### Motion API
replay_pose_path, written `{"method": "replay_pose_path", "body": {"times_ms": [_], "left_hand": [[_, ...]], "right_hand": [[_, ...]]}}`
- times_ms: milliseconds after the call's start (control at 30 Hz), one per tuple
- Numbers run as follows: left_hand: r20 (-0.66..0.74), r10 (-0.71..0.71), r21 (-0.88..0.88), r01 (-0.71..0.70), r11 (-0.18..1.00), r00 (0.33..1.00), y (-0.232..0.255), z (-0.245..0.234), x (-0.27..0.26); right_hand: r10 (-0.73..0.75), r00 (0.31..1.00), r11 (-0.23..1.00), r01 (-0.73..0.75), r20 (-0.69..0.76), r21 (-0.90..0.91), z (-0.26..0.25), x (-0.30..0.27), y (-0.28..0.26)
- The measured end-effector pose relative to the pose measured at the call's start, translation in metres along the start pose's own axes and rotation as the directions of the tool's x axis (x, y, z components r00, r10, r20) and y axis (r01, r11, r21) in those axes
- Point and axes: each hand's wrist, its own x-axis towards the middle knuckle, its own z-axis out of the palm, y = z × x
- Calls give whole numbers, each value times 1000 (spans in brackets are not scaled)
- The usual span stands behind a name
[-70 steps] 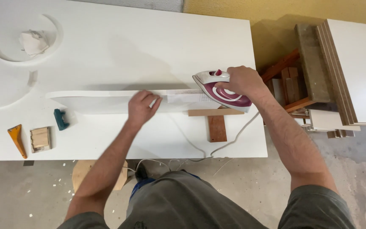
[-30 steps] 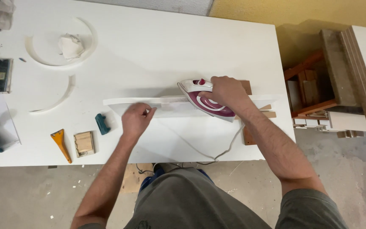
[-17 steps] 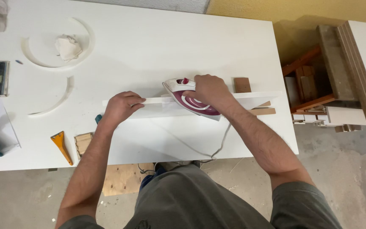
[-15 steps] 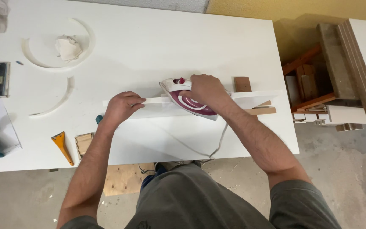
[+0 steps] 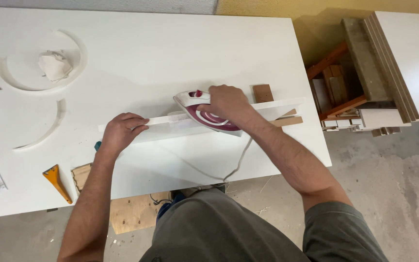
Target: The person sands the edge of a white board, then places a strip of edge banding on it. They use an iron to apply heat and adhere the banding, followed by a hand plane to trim the excess. Finally, they sand the edge again and use a utility knife to clean up the corners.
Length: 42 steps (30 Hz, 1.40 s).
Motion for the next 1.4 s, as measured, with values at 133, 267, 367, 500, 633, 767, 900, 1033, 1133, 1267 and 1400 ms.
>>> {"method": "replay_pose_path", "body": {"times_ms": [133,267,367,500,633,767,900,1033,1133,1267,1400], "left_hand": [[11,-5,-14,6,1000,1000,11,-7,2],[16,-18,-36,19,999,1000,12,-8,1],[7,-16,-36,16,999,1000,11,-7,2],[-1,8,-7,-8,1000,1000,11,-7,1],[-6,17,23,-17,1000,1000,12,-7,1],[-19,21,28,-21,999,1000,12,-6,2],[-19,51,0,-51,999,999,8,-4,3],[-25,54,-11,-55,998,998,10,-5,4],[-39,73,5,-73,997,997,11,-6,5],[-31,68,-3,-68,998,997,11,-6,4],[-5,61,25,-61,998,998,8,-6,4]], "right_hand": [[51,999,998,-51,11,-36,-10,-17,36],[151,988,985,-147,37,-85,-21,-38,59],[190,981,980,-188,37,-59,-25,-45,66],[189,980,982,-187,58,-28,-22,-41,64],[118,989,988,-108,93,-110,-15,-25,45],[71,991,997,-68,110,-23,-16,-18,8],[36,994,999,-39,100,25,-13,-9,-20],[19,996,999,-23,92,37,-8,0,-43],[-7,994,1000,4,109,29,-4,6,-50],[-2,996,999,-1,88,37,-12,-3,-43],[71,986,997,-68,150,-23,-19,-11,-18]]}}
